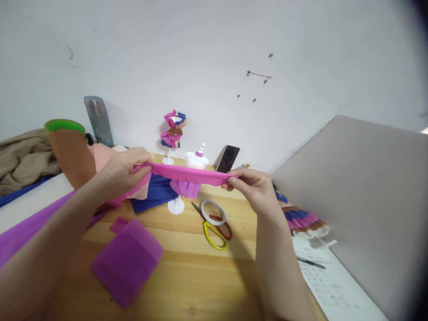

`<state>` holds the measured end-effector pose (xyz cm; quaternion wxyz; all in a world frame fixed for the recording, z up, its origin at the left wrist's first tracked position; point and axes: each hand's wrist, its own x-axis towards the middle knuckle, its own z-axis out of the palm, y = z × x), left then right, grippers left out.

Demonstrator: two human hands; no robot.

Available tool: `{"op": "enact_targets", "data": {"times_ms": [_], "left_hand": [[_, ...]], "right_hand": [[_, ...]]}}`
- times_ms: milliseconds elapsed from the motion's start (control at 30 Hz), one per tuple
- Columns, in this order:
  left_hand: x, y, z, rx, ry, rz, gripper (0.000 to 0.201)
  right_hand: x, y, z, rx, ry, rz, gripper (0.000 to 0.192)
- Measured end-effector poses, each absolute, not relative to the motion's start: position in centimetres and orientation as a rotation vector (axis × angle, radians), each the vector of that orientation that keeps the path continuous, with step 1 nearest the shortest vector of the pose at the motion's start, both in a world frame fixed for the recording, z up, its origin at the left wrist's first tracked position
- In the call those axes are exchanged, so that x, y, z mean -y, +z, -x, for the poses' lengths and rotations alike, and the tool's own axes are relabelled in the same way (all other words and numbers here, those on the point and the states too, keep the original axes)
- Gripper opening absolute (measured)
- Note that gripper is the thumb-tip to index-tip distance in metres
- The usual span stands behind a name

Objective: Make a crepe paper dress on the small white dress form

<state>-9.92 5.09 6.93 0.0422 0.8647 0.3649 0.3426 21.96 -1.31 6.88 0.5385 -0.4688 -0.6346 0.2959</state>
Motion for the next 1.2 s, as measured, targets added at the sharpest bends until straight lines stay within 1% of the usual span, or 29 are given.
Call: {"op": "enact_targets", "data": {"times_ms": [167, 267, 467, 700, 967, 1200], "left_hand": [[-4.8, 7.1, 9.5, -1.263, 0.976, -2.548, 0.026], [-4.8, 7.0, 9.3, -1.32, 1.003, -2.489, 0.026], [-5.0, 6.6, 8.7, -1.336, 1.143, -2.436, 0.03], [-5.6, 6.3, 8.2, -1.35, 1.129, -2.396, 0.028], [-6.7, 6.2, 7.7, -1.4, 1.174, -2.351, 0.026], [-7.1, 5.7, 7.6, -1.396, 1.271, -2.327, 0.026]], "right_hand": [[0.9, 6.5, -22.0, 1.473, 0.728, 1.103, 0.015], [0.6, 6.2, -22.0, 1.47, 0.735, 1.095, 0.015], [0.0, 5.8, -21.7, 1.456, 0.722, 1.072, 0.01], [-0.7, 5.1, -21.1, 1.387, 0.704, 1.029, 0.007], [-1.5, 4.0, -20.6, 1.323, 0.69, 0.986, 0.007], [-2.0, 3.2, -20.1, 1.268, 0.672, 0.944, 0.011]]}}
